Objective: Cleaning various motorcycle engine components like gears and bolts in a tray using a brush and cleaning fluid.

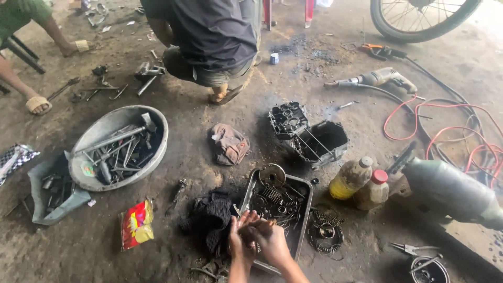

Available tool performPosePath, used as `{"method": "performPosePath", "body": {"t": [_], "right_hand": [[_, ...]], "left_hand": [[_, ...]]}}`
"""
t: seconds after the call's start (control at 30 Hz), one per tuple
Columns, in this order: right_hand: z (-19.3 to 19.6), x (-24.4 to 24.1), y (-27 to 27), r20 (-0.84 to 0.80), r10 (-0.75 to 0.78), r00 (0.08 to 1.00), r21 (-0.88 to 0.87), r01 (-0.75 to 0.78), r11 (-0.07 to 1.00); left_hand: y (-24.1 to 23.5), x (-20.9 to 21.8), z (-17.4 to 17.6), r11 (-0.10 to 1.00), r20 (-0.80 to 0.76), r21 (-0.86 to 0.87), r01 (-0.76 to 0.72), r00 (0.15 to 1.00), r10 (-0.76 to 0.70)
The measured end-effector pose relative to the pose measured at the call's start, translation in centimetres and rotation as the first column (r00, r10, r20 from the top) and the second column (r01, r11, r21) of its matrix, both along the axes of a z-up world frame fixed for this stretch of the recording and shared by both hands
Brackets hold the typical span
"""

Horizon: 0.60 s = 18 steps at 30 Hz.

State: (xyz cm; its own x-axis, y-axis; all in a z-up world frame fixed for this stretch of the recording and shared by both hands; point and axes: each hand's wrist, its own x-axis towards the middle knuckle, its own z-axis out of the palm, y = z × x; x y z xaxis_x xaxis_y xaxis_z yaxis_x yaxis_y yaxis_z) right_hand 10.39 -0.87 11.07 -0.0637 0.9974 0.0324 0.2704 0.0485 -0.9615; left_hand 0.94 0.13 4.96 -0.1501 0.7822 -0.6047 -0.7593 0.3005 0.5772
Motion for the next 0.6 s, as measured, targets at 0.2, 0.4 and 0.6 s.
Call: {"method": "performPosePath", "body": {"t": [0.2, 0.4, 0.6], "right_hand": [[-2.2, 0.2, -0.2, 0.052, -0.105, 0.993, -0.164, 0.113, 0.980], [-1.3, 1.5, 0.7, -0.076, -0.050, 0.996, -0.376, 0.018, 0.926], [-4.3, 2.4, 0.5, -0.013, -0.360, 0.933, -0.339, 0.334, 0.879]], "left_hand": [[0.1, 0.4, 0.1, 0.988, -0.045, -0.100, 0.117, 0.991, -0.122], [0.2, -1.4, -4.3, 0.995, 0.135, 0.083, 0.047, 0.989, -0.058], [0.4, -1.0, -0.6, 0.976, -0.275, -0.132, 0.171, 0.940, -0.202]]}}
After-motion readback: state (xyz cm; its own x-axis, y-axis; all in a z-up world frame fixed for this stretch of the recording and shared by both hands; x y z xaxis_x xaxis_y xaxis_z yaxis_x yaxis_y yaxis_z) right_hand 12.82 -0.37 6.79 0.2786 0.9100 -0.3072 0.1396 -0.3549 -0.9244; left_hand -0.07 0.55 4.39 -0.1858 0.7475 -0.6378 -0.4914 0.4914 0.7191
